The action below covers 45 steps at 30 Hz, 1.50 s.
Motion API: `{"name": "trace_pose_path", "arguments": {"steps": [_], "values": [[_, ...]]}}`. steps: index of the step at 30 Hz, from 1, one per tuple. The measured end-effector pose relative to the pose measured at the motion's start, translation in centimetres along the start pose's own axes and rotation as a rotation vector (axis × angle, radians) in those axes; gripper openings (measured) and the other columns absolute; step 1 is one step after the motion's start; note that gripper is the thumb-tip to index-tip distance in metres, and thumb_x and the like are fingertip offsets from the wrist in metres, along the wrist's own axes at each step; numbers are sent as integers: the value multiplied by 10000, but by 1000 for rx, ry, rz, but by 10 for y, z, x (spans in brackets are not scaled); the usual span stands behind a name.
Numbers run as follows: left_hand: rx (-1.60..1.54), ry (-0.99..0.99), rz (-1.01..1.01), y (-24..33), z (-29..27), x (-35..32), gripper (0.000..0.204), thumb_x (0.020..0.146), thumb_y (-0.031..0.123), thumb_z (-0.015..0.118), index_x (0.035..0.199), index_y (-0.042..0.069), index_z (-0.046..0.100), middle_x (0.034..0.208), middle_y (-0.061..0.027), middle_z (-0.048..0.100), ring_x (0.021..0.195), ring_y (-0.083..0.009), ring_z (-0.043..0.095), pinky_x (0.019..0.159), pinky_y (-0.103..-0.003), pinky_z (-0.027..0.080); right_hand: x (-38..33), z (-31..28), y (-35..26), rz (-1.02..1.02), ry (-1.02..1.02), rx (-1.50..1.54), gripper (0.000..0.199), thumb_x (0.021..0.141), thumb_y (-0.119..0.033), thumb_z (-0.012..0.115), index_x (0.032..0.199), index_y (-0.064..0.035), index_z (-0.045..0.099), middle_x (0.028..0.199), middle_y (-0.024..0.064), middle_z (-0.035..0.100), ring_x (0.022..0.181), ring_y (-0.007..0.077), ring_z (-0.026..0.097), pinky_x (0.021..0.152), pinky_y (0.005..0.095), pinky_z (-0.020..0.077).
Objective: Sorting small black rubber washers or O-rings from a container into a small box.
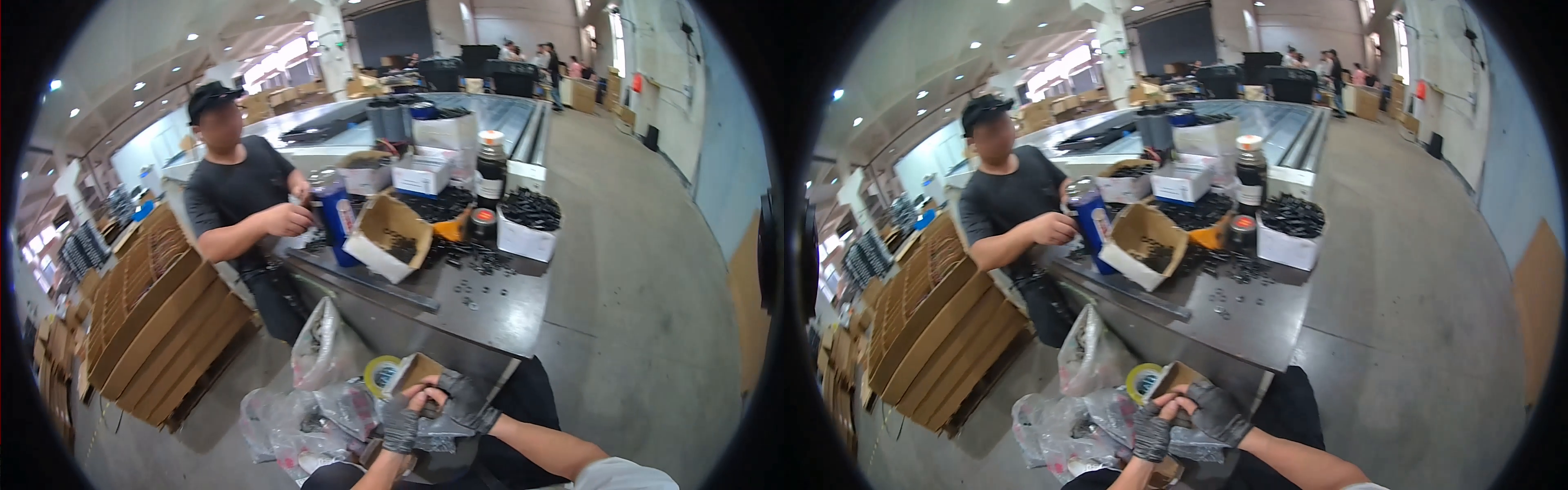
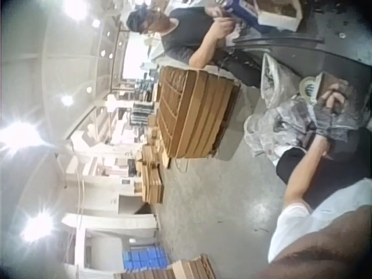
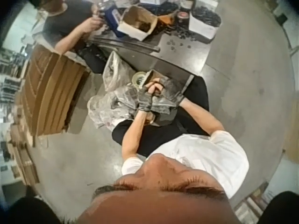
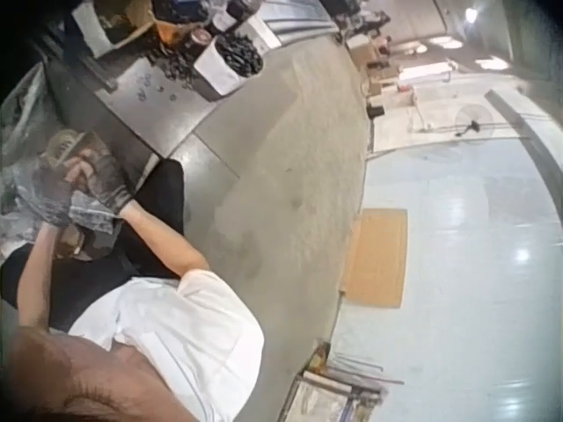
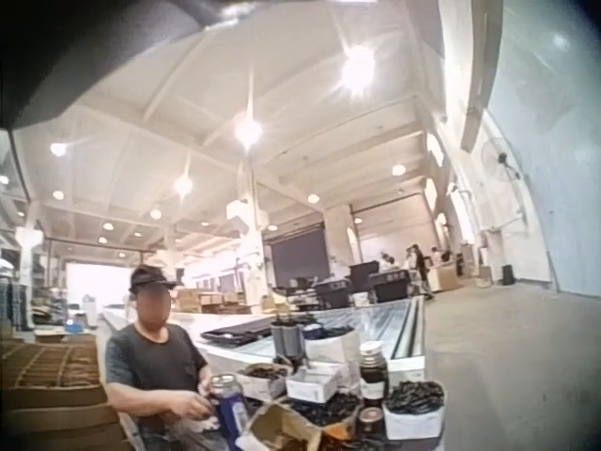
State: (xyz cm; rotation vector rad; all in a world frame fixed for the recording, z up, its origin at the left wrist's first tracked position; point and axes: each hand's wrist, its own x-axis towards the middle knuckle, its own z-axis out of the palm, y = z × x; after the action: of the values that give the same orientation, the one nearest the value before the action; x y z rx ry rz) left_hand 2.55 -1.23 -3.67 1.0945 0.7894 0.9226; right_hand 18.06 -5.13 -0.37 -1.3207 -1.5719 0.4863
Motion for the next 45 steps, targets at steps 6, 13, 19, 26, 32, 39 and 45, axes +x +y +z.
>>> {"name": "trace_pose_path", "arguments": {"steps": [6, 13, 19, 26, 32, 39, 45], "values": [[-162, 4, 34, 12, 25, -6, 314, 924, 145, 674, 1182, -34, 656, 1073, -98, 685, 958, -170, 635, 894, -303, 493, 4, -38, -29, 60, -157, 119, 249, 987, -203, 509, 1150, -124, 679, 967, 160, 649, 925, 332, 614, 855, 399, 476], [-453, -86, -77, 22, 30, -15, 290, 894, 30, 670, 1180, -10, 639, 1146, -109, 667, 1008, -193, 629, 913, -324, 508, 6, -54, -43, -72, -125, -106, 250, 968, -144, 534, 1184, -98, 653, 951, 144, 610, 911, 326, 609, 807, 389, 504], [-313, -52, 0, 36, 32, -17, 274, 863, 91, 736, 1107, -15, 671, 1008, -83, 692, 941, -186, 641, 852, -319, 510, 19, -85, -66, -263, -161, -262, 222, 918, -102, 618, 1131, -43, 647, 982, 131, 642, 898, 303, 636, 772, 376, 519], [-243, 12, 51, 21, 16, 3, 269, 888, 112, 717, 1122, -4, 653, 976, -114, 694, 800, -197, 666, 730, -312, 548, 98, -189, -4, -67, 97, -540, 181, 848, -172, 644, 985, -62, 687, 866, 136, 619, 873, 338, 632, 783, 420, 500], [-161, 14, 40, 21, 13, 2, 267, 900, 90, 694, 1144, -5, 640, 998, -121, 701, 813, -192, 667, 742, -308, 549, 140, -178, 13, -48, -124, -618, 278, 864, -255, 648, 1060, -60, 680, 914, 166, 643, 928, 345, 635, 825, 435, 490], [-104, 14, 10, 22, 12, -3, 281, 897, 109, 704, 1145, -6, 639, 984, -142, 706, 814, -194, 671, 746, -305, 550, 150, -165, 35, -71, -225, -629, 272, 838, -236, 673, 1056, -74, 683, 973, 148, 672, 948, 340, 645, 835, 429, 496], [-135, -10, -20, 26, 12, -5, 272, 898, 97, 697, 1140, -12, 636, 981, -142, 704, 827, -198, 669, 745, -324, 559, 126, -160, 40, -177, -118, -726, 189, 890, -200, 608, 975, -61, 704, 940, 146, 622, 917, 329, 613, 789, 442, 488]]}}
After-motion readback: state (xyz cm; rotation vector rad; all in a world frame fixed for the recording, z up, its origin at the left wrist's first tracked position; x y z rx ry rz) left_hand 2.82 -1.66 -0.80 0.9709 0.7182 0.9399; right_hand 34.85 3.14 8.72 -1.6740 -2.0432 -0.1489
